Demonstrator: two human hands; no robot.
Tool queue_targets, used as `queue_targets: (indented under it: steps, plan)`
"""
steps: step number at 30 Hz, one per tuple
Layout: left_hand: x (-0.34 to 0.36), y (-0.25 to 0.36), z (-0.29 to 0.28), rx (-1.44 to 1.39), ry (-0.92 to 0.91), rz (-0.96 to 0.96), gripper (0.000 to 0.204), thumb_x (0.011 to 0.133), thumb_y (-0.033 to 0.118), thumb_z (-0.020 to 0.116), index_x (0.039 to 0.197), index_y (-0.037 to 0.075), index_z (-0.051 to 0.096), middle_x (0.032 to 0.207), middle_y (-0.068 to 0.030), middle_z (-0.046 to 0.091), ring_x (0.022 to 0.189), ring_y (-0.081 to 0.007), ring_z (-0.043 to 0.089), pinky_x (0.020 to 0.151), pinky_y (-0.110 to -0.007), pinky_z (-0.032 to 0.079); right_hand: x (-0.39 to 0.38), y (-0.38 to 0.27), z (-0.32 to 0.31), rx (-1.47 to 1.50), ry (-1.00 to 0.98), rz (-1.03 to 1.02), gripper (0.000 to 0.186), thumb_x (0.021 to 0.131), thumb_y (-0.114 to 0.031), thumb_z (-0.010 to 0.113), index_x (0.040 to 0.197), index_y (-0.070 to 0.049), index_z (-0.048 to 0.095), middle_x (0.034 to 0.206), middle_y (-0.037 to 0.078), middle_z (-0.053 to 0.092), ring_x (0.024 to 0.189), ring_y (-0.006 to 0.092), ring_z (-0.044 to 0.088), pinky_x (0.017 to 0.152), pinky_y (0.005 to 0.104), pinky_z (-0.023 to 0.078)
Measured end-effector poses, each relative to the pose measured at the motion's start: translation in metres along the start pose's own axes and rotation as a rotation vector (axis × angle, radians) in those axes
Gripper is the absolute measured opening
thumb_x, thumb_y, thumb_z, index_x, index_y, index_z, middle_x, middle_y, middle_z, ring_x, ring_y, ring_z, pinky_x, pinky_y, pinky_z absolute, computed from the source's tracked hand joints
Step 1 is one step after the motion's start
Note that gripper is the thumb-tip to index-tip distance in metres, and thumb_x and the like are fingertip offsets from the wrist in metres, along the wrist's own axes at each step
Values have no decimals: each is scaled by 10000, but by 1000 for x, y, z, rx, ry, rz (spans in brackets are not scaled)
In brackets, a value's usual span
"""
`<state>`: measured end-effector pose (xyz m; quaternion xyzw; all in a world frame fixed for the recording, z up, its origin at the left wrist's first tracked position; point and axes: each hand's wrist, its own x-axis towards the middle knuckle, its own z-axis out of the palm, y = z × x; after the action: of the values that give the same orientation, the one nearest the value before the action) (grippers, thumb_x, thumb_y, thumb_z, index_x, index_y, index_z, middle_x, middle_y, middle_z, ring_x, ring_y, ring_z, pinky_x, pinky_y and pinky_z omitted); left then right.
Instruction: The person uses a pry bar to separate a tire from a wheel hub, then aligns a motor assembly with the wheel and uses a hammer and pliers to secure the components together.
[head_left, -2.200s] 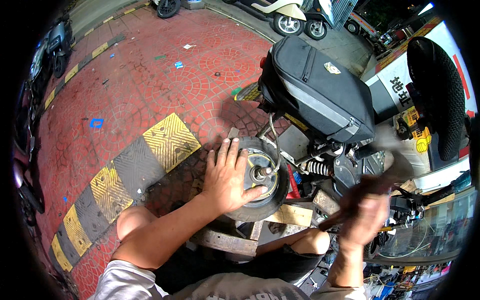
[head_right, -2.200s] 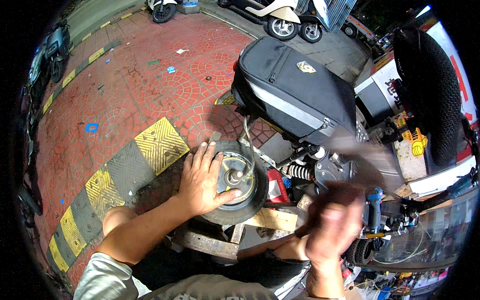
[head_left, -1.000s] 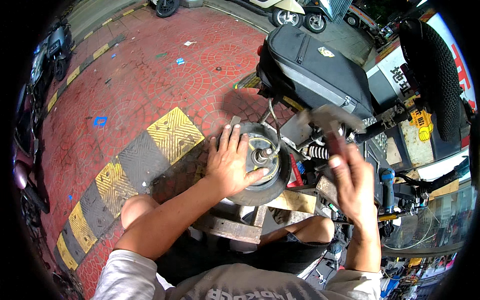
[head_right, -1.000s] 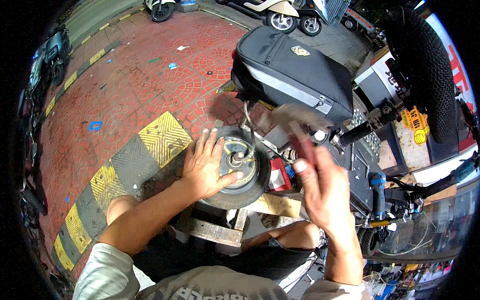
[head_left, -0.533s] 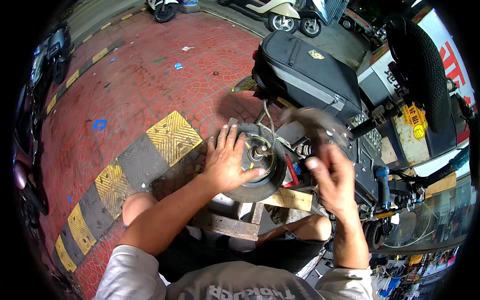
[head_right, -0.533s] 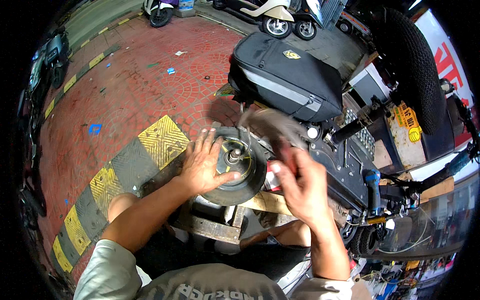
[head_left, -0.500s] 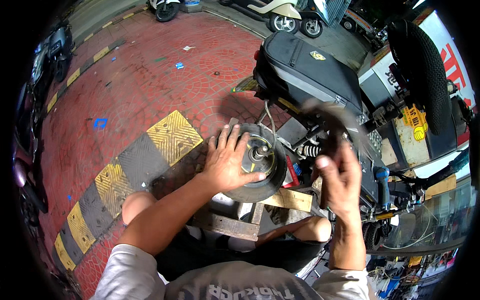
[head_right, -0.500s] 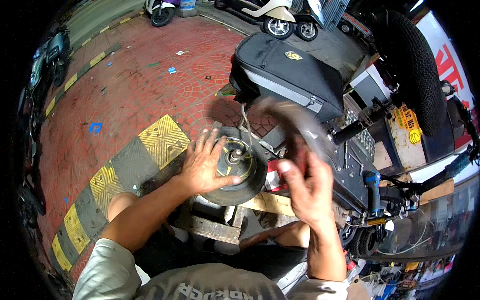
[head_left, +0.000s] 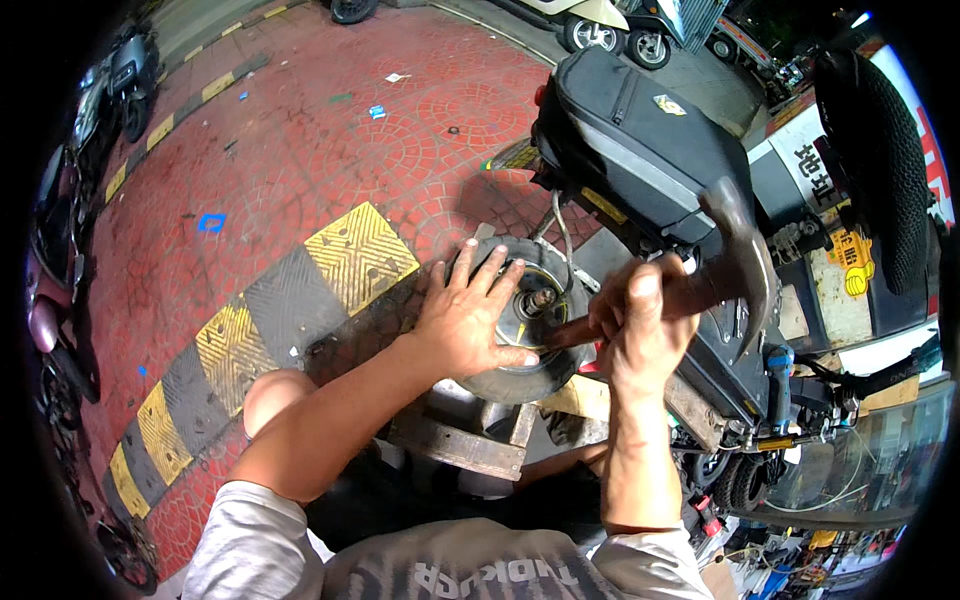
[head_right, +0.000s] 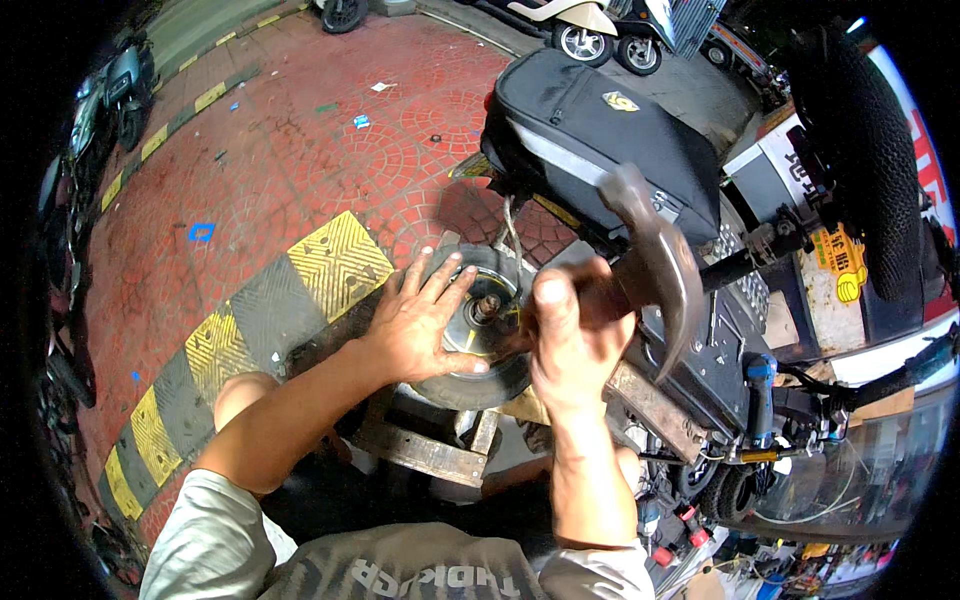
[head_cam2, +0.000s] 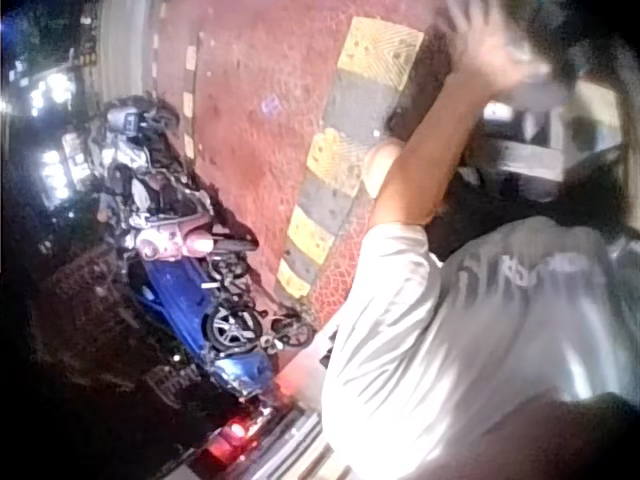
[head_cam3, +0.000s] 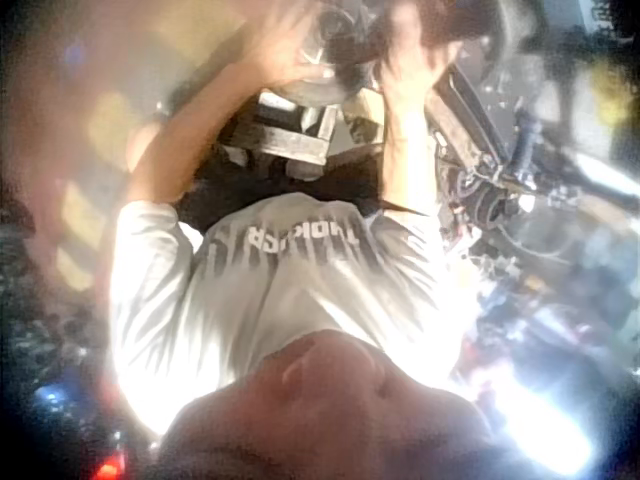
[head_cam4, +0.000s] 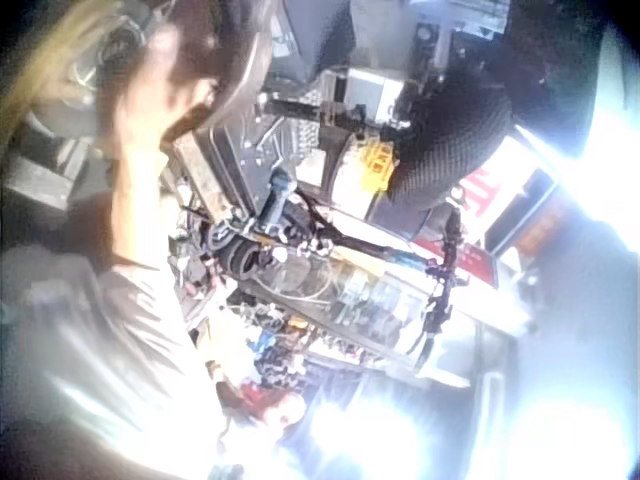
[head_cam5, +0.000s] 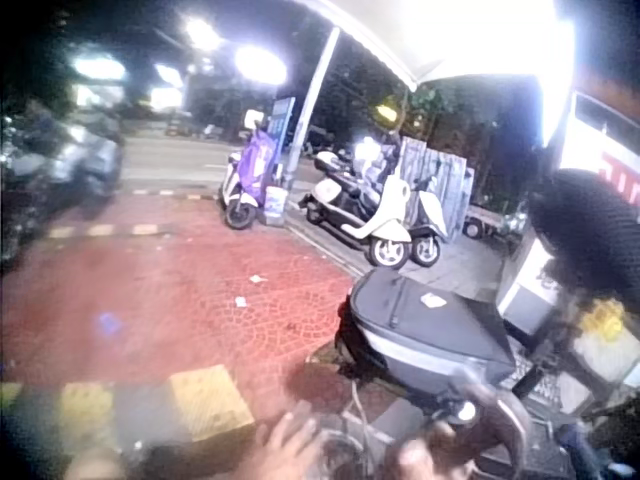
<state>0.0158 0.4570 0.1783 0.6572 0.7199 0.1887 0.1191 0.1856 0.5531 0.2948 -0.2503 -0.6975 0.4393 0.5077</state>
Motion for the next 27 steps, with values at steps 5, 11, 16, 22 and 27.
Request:
queue_targets:
  steps: [5, 11, 16, 22, 27]
  plan:
    - [4, 2, -9, 39, -19, -32, 1375, 766, 943, 707, 1756, 70, 321, 1828, -228, 269, 1684, -539, 151, 1280, -757, 219, 20, -27, 11, 121, -62, 105, 456, 1118, -504, 684, 923, -117, 541, 677, -7, 466, 503, 109, 409, 483, 293, 389]
    - [-1, -5, 4, -71, 127, -24, 1476, 725, 923, 765, 1681, -118, 336, 1808, -302, 245, 1682, -541, 161, 1314, -692, 223, 61, -118, 8, 528, -273, -305, 452, 1194, -531, 501, 937, -163, 551, 730, -55, 446, 533, 73, 375, 494, 291, 396]
    - [-6, -2, 6, -72, 173, -101, 1541, 658, 901, 830, 1632, -191, 346, 1788, -378, 188, 1685, -526, 162, 1335, -658, 216, 29, -36, 38, 202, -130, -83, 419, 1137, -498, 630, 963, -124, 556, 687, -20, 460, 540, 100, 428, 510, 298, 408]
    - [-3, -2, 5, -56, 147, -104, 1511, 671, 901, 817, 1654, -149, 355, 1797, -349, 209, 1688, -501, 193, 1316, -692, 238, 25, 6, 52, 214, -201, 103, 380, 1106, -396, 717, 955, -99, 533, 645, 11, 480, 533, 118, 466, 479, 310, 406]
    - [-6, -8, 12, -62, 189, -60, 1482, 696, 926, 774, 1649, -140, 386, 1779, -368, 240, 1665, -527, 228, 1301, -688, 263, 77, -57, 43, 546, -245, -149, 483, 1183, -524, 524, 873, -162, 443, 662, -28, 383, 533, 102, 353, 522, 307, 383]
